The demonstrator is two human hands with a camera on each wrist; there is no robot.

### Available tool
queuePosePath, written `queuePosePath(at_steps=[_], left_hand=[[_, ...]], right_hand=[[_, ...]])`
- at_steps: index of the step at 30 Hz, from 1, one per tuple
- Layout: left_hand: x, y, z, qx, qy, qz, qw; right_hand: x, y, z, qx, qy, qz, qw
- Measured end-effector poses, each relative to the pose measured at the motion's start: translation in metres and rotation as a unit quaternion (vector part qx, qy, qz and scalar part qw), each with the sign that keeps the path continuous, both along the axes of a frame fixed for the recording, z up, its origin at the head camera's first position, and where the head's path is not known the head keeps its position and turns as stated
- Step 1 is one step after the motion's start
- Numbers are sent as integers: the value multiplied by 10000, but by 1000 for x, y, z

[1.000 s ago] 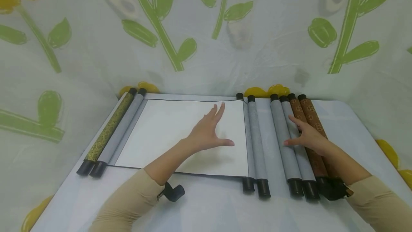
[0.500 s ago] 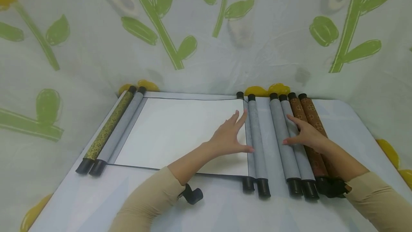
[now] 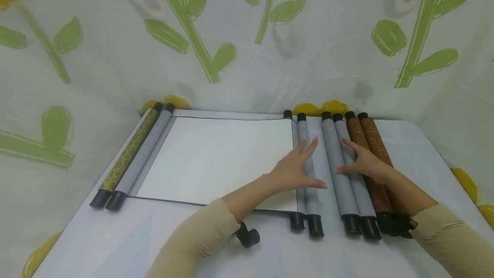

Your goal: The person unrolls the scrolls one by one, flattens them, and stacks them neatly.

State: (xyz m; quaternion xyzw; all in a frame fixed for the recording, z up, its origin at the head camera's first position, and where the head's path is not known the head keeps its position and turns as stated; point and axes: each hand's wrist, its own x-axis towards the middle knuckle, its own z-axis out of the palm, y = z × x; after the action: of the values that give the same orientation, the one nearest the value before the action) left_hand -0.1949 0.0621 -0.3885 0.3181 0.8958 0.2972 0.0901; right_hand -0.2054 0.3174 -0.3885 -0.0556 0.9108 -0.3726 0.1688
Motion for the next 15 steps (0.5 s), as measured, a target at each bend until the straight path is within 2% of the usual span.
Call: queuePosePath(at_steps=[5, 8, 11, 15], left_hand=[[1, 18, -4, 68, -209, -121, 9997], [-1, 28, -6, 409, -555, -121, 9975], [-4, 37, -8, 719, -920, 18, 9932], [-8, 48, -11, 1044, -1194, 202, 9871]], right_hand=[[-2, 1, -1, 52, -101, -10, 9999], [-4, 2, -1, 17, -158, 14, 9999], [-4, 2, -1, 2, -196, 27, 9998], [-5, 2, 0, 9, -220, 75, 9997]])
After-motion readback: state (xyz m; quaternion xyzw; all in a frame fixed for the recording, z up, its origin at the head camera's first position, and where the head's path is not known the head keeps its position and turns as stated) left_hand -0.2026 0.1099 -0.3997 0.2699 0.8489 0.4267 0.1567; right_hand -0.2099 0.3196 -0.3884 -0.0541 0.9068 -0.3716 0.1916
